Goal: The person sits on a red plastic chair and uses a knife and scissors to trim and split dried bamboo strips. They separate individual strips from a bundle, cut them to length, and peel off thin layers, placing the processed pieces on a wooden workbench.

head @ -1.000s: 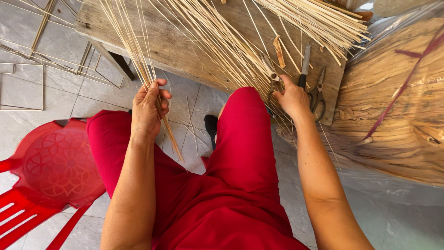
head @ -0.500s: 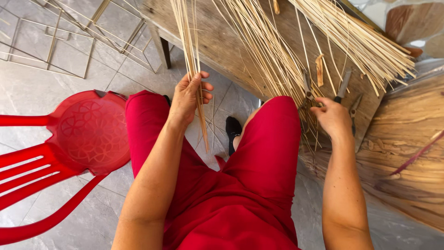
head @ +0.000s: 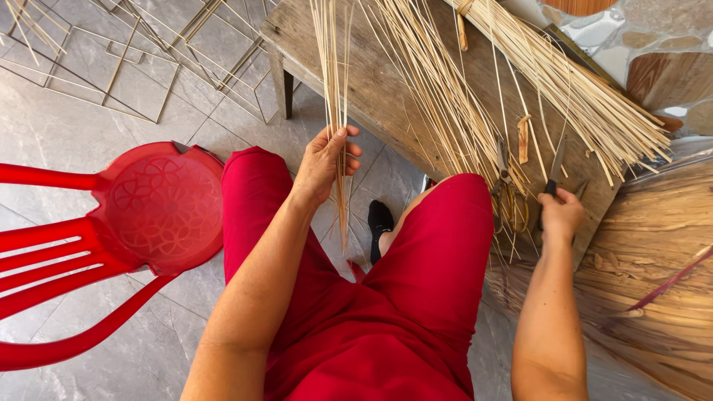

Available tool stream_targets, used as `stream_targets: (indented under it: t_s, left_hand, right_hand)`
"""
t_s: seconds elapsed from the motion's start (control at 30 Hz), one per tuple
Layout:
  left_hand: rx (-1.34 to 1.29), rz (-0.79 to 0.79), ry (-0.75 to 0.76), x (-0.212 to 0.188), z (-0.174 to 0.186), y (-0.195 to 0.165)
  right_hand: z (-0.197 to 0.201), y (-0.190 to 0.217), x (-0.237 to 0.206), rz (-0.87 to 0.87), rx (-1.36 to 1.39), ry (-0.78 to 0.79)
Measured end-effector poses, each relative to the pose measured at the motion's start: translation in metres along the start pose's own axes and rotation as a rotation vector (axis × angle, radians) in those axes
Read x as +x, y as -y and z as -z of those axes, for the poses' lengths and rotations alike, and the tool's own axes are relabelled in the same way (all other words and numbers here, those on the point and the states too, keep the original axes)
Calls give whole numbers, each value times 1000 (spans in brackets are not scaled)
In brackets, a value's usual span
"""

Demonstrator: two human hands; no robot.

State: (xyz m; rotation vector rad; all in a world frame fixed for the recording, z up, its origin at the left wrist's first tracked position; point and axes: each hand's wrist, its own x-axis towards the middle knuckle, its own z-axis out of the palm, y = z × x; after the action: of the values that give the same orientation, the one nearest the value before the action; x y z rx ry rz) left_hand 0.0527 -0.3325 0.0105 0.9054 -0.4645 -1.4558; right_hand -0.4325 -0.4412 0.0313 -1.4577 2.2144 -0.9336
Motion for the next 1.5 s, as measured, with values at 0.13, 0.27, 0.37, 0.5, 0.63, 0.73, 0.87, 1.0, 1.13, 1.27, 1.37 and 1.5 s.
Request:
stream_targets:
  t_s: [0.13,0.27,0.37,0.5,0.63,0.73,0.87,1.0,1.13,1.27,1.37,1.5]
  left_hand:
    - [-44,-8,42,-1,-2,-5]
    - [-61,-6,47,0,-5,-10]
    - [-36,-15,76,-1,-12,-11]
    - [4,-18,68,-3,-19,-9]
    - [12,-39,46,-3,-15,-9]
    - [17,-40,39,-1,-13,-10]
    - [45,9,50,4,-14,-12]
    - [112,47,29,12,-15,-20]
    - [199,0,-16,19,-15,-30]
    - [190,30,10,22,-13,-32]
    - [205,36,53,23,-6,-26]
    - [269,-1,-122,28,10,-20]
  right_hand:
    - [18,1,0,-202,538,25]
    - [23,36,-39,233,962,-13]
    - [22,89,-66,86,1106,37]
    - [-5,162,-98,354,1070,338]
    - [-61,217,-127,368,1117,650]
    - [-120,249,-137,199,985,838]
    - [-168,260,-141,134,967,959]
    - [-186,261,-132,70,965,985]
    - [-175,267,-117,78,910,889]
    - [-163,276,-105,46,890,858]
    - [-158,281,-89,65,934,820]
    - [-135,275,-60,97,1020,722]
